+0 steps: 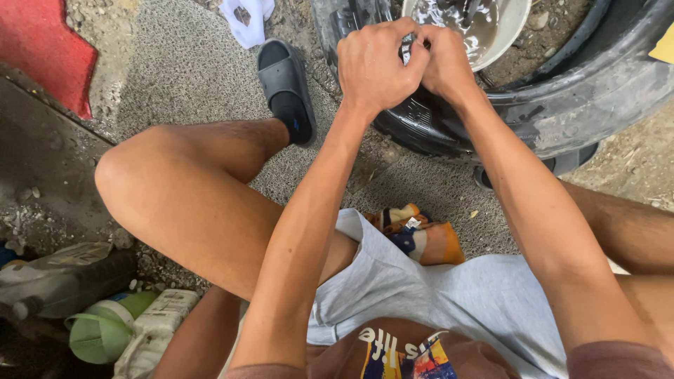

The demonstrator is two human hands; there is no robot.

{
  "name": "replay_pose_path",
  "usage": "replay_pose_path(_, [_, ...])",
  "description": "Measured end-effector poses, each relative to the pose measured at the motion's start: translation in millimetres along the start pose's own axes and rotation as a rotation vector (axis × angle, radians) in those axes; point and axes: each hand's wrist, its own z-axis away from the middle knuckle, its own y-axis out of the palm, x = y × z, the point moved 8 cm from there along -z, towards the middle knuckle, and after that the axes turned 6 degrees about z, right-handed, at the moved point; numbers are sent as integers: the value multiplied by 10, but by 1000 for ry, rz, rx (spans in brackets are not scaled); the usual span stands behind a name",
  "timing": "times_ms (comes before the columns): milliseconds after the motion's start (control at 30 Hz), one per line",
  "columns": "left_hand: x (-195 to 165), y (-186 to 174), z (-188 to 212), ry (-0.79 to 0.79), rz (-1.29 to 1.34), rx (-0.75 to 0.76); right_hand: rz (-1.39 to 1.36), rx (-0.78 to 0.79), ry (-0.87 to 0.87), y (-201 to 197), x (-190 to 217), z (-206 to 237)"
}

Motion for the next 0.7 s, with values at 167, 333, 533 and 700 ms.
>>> replay_pose_path(167, [-12,10,-1,10,14,1,1,14,14,8,-46,43])
replay_pose_path(333, [-3,31,-18,23,-9,-8,-46,23,88,32,-101,110])
replay_pose_path(533, [3,53,-15,26,1,-9,56,72,100,74,-87,188])
replay_pose_path(700, [6,24,-33,22,8,-5,55,72,95,104,-136,245])
